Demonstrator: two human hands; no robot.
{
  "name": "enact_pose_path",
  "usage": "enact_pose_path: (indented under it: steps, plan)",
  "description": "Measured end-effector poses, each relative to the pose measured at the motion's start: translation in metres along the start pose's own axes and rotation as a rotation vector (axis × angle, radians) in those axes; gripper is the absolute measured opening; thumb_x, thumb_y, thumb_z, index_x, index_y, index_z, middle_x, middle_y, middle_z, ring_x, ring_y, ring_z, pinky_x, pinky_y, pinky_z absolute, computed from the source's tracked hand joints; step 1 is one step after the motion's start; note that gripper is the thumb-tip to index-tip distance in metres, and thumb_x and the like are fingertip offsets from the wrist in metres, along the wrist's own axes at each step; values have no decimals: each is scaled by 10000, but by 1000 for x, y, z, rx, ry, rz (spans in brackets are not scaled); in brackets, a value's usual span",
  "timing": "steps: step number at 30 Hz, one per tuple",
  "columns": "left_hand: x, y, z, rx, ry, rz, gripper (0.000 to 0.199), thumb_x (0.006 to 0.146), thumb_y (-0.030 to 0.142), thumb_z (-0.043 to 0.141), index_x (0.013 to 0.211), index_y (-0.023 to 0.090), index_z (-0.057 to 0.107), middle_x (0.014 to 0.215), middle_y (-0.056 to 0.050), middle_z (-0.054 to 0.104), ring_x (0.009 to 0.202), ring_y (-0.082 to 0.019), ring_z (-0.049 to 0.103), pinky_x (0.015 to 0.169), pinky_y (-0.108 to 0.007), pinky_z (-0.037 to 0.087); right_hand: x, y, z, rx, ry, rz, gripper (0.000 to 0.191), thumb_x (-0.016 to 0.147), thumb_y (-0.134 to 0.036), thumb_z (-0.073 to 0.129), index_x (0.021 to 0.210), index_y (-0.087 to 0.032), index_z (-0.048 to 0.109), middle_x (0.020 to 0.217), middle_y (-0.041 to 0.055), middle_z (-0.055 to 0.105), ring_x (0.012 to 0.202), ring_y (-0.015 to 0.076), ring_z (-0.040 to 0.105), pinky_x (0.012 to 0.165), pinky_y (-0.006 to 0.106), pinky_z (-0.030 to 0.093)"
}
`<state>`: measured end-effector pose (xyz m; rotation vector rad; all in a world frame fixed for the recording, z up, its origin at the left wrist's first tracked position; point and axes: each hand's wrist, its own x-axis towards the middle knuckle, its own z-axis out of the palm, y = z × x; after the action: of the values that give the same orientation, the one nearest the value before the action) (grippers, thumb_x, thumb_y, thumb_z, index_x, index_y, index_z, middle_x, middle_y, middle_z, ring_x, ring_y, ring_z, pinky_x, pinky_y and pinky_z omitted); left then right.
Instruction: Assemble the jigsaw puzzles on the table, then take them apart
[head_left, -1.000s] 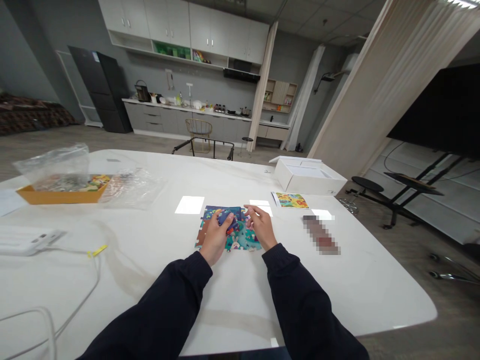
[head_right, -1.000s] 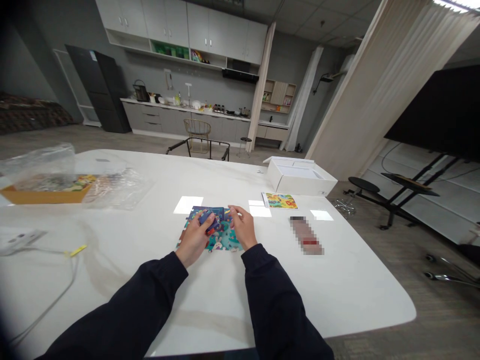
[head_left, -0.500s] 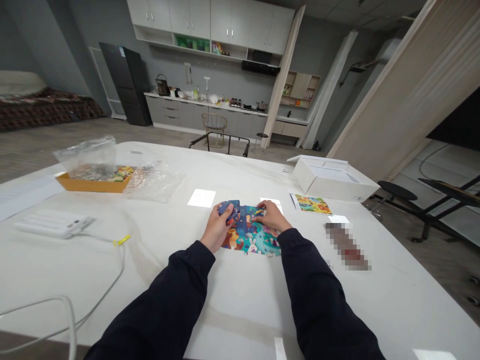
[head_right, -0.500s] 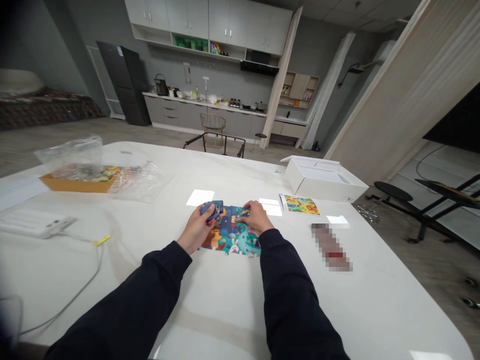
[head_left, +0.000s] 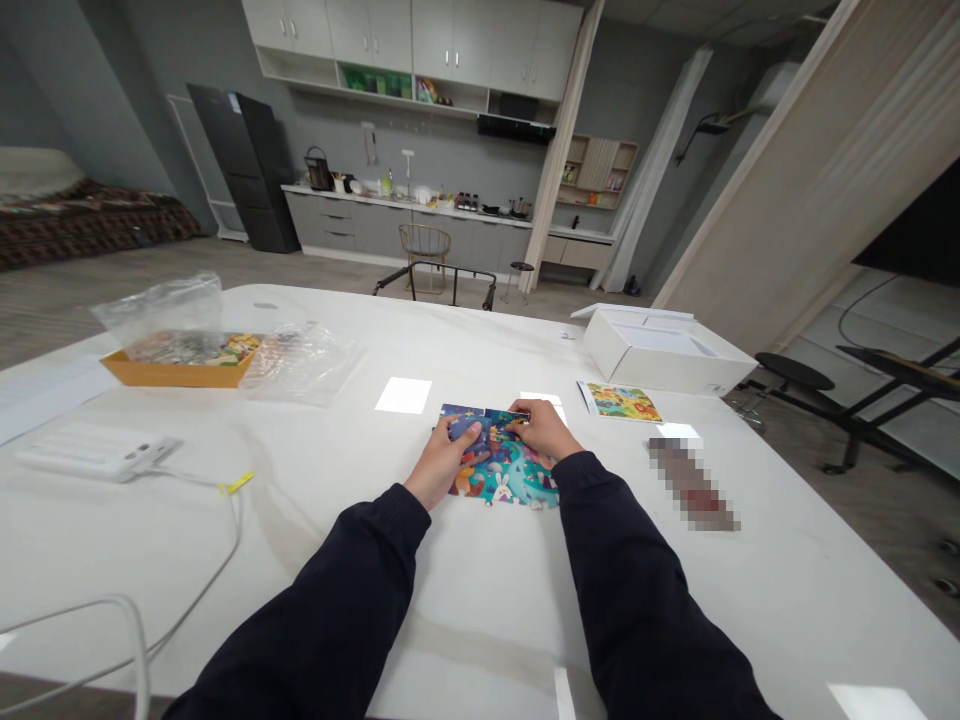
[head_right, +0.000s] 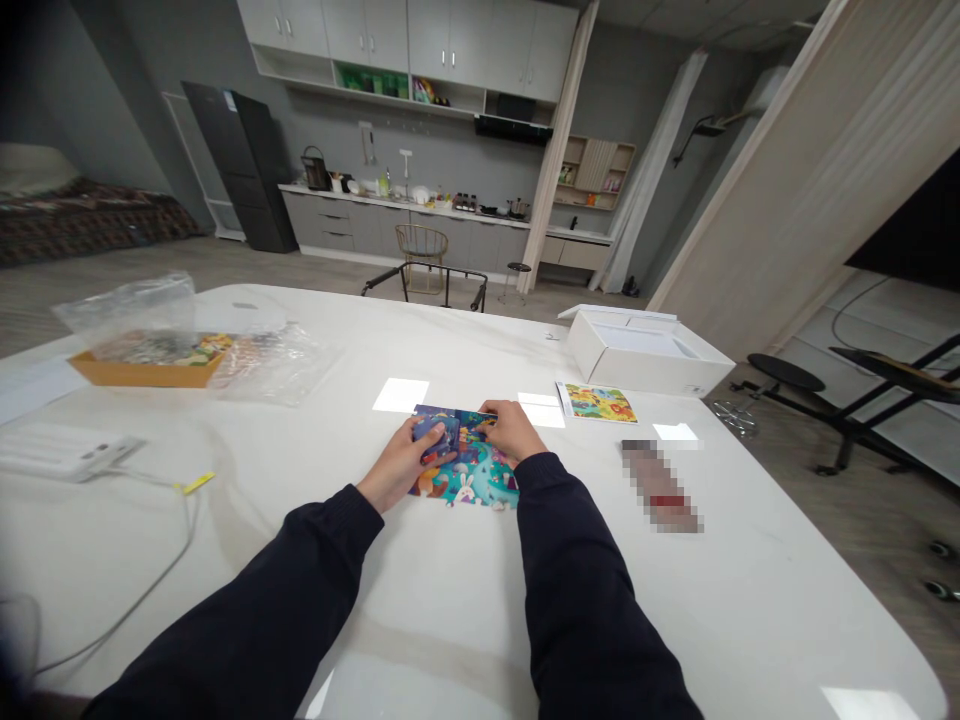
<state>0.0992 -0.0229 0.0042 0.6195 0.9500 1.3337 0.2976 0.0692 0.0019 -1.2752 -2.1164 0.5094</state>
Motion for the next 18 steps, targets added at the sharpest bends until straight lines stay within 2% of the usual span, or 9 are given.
enact_pose_path:
  steps: [3, 8, 11, 14, 18]
  plan:
    - [-2, 0, 1, 13, 7, 7, 446, 770, 288, 876, 1079, 194, 568, 1080, -85, 692, 918, -223, 741, 888, -454, 632, 0, -5, -2, -139, -20, -78, 125, 697, -100, 704, 729, -219, 681, 738, 15, 727, 722, 198, 641, 667, 255, 415]
    - [-1, -1, 1, 14, 3, 10, 463, 770, 297, 876, 1092, 196, 561, 1082, -88, 695, 896, -213, 741, 873, -449, 633, 2, -11, -5, -244, -93, 9, 142, 776, -152, 693, 892, -233, 689, 850, 40, 742, 824, 233, 646, 704, 272, 394]
    - [0, -2, -1, 33, -6, 18, 466, 778, 307, 870, 1103, 195, 555, 1085, -90, 697, 882, -208, 742, 858, -427, 636, 3, -11, -6, -244, -98, 37, 160, 792, -157, 692, 928, -241, 688, 867, 40, 747, 847, 242, 648, 709, 274, 391]
    - [1, -5, -2, 68, -21, 24, 470, 792, 309, 859, 1138, 199, 561, 1088, -92, 693, 890, -197, 737, 864, -401, 634, 3, -9, -4, -204, -90, 3, 166, 776, -129, 688, 903, -236, 694, 859, 33, 746, 831, 230, 652, 719, 272, 410]
    - [2, -9, -3, 66, -69, 1, 476, 774, 305, 872, 1137, 207, 580, 1106, -94, 668, 919, -207, 722, 868, -439, 640, 3, -7, -2, -143, -87, -22, 200, 728, -83, 692, 879, -214, 708, 874, 30, 748, 832, 211, 665, 757, 268, 447]
